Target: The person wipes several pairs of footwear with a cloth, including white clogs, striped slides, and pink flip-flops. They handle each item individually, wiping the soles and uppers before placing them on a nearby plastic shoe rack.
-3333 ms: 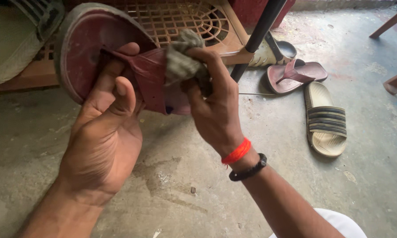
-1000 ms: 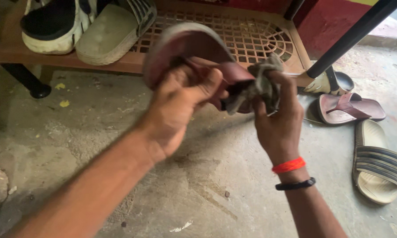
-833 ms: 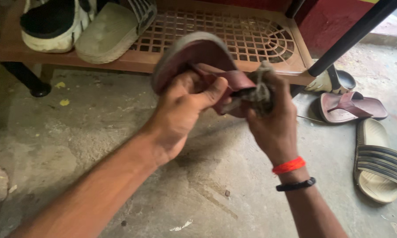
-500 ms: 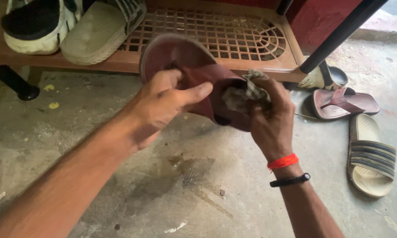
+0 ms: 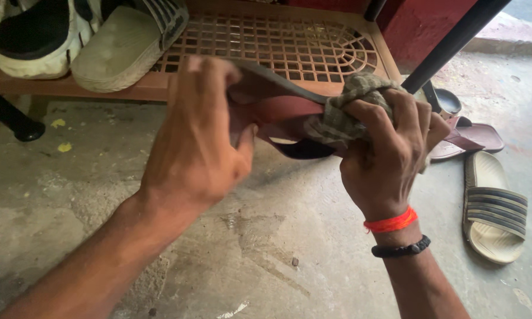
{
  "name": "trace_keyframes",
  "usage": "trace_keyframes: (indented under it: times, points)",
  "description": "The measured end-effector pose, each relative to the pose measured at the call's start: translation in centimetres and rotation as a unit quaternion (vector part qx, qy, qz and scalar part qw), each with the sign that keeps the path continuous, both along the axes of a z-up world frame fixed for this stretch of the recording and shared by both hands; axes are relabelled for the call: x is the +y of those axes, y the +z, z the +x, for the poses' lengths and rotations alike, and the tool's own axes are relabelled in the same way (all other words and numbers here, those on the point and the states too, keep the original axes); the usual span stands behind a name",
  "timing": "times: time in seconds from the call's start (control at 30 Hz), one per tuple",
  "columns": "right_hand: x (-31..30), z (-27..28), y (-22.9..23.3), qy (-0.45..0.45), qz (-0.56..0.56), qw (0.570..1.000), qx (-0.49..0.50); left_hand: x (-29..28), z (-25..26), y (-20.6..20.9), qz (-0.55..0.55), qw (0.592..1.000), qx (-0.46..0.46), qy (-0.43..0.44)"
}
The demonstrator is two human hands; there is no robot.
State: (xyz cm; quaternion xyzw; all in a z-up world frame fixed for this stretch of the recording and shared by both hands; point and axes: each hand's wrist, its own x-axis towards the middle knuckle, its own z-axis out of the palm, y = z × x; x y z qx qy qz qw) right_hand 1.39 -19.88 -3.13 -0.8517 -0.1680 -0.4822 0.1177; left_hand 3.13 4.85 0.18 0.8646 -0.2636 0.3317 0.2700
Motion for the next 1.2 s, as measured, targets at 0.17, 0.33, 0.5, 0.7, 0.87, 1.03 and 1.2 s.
trace_keyframes:
  times: [0.17, 0.33, 0.5, 0.7, 0.87, 1.03, 1.2]
  points:
    - [0.1, -0.1, 0.2, 0.014, -0.035, 0.999, 0.005, -0.3, -0.5, 0.6, 0.070, 0.988, 0.095, -0.103]
    - [0.9, -0.1, 0.3, 0.030, -0.041, 0.998, 0.023, -0.6, -0.2, 0.2, 0.046, 0.910, 0.409, -0.047]
    - [1.5, 1.1, -0.3, 0.079, 0.198, 0.969, 0.123, -0.4, 1.5, -1.3, -0.154, 0.889, 0.421, -0.092]
    - [0.5, 1.3, -0.7, 0.104, 0.141, 0.982, 0.073, 0.6, 2.0, -1.6, -0.362, 0.797, 0.453, -0.168]
    - [5.7, -0.1, -2.2, 0.226, 0.068, 0.962, 0.138, -0.8, 1.7, -2.6, -0.467, 0.677, 0.500, -0.274]
    - [4.2, 0.7, -1.3, 0.130, 0.040, 0.977, 0.165, -0.7, 1.4, -3.1, -0.437, 0.727, 0.472, -0.242]
    - [0.9, 2.0, -1.0, 0.178, 0.202, 0.937, 0.222, -1.5, 1.1, -2.9, -0.436, 0.733, 0.453, -0.261]
